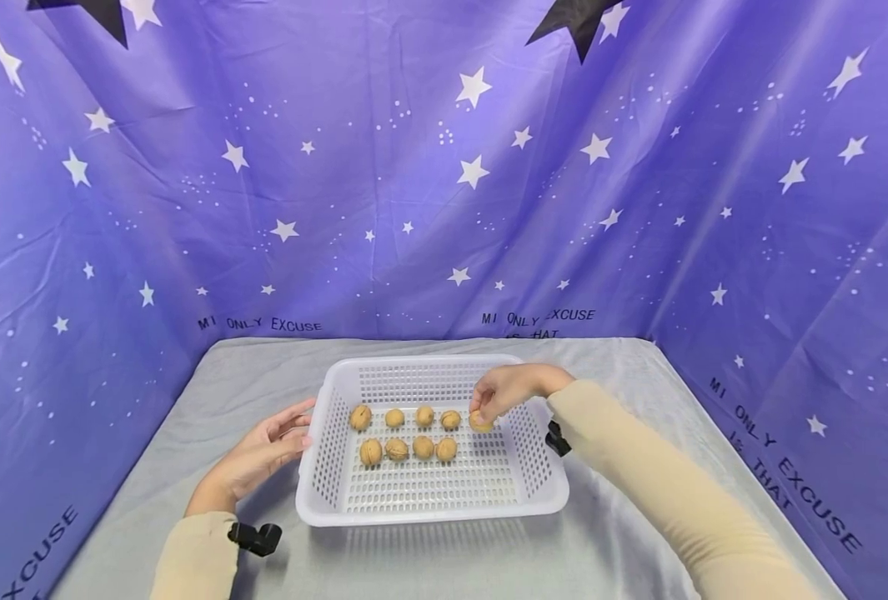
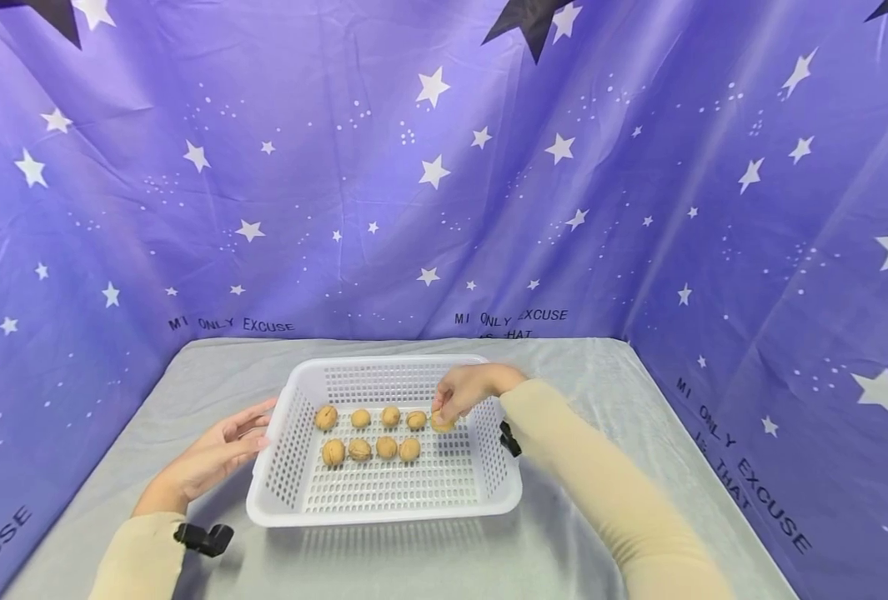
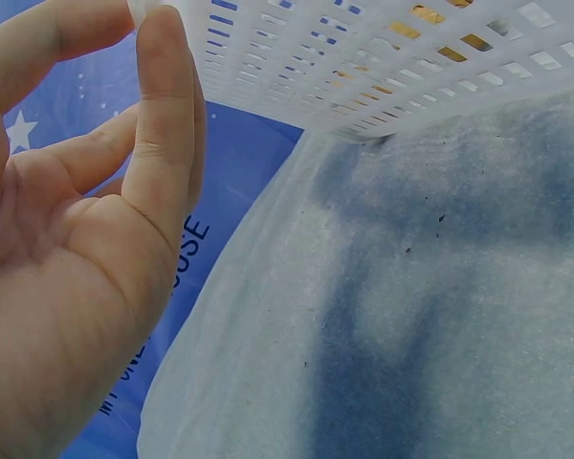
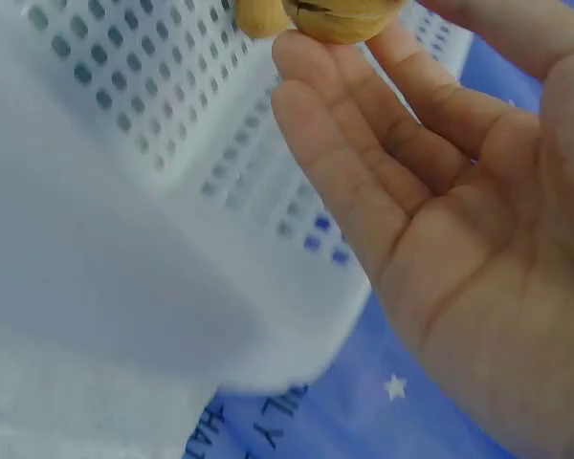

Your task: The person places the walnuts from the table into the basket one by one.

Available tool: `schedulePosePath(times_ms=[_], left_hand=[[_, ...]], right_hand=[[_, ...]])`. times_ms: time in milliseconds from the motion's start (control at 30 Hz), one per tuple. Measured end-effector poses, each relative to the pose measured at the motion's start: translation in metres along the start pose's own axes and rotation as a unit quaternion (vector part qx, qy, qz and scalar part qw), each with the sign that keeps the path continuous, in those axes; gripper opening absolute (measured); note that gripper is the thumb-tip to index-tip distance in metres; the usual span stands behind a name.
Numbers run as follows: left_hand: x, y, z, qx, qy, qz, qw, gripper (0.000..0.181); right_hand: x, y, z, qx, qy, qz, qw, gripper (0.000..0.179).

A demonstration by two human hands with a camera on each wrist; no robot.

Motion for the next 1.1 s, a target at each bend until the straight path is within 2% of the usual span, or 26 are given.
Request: schedulePosePath(times_ms=[167, 433, 633, 1100], left_hand=[[0.001, 0.001, 0.000, 0.004, -0.006, 0.004, 1.0000, 0.071], [0.001, 0.002, 0.001, 0.008, -0.015, 0.012, 0.9998, 0.071], [0.002, 0.002, 0.001, 0.006, -0.015, 0.013, 0.9998, 0.072], [0.001, 0.001, 0.000, 0.000, -0.007, 0.008, 0.9999, 0.071]], right_hand=[[0.002, 0.014, 0.014, 0.014, -0.004, 0.007, 0.9999, 0.018], [-0.006, 0.029, 0.026, 0.000, -0.024, 0.020, 0.9995, 0.017], [-0.011, 0.038, 0.040, 0.013, -0.020, 0.036, 0.9991, 0.017], [-0.011, 0.035, 0.043, 0.044, -0.009, 0.058, 0.9973, 0.016]])
Point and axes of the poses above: each hand's wrist, its own y-axis towards the middle knuckle, its own z-axis out of the palm, x = y × z, the point moved 5 cm from there along y, towards the middle knuckle, and after that the axes turned 1 degree about -x, right-handed, at the moved point
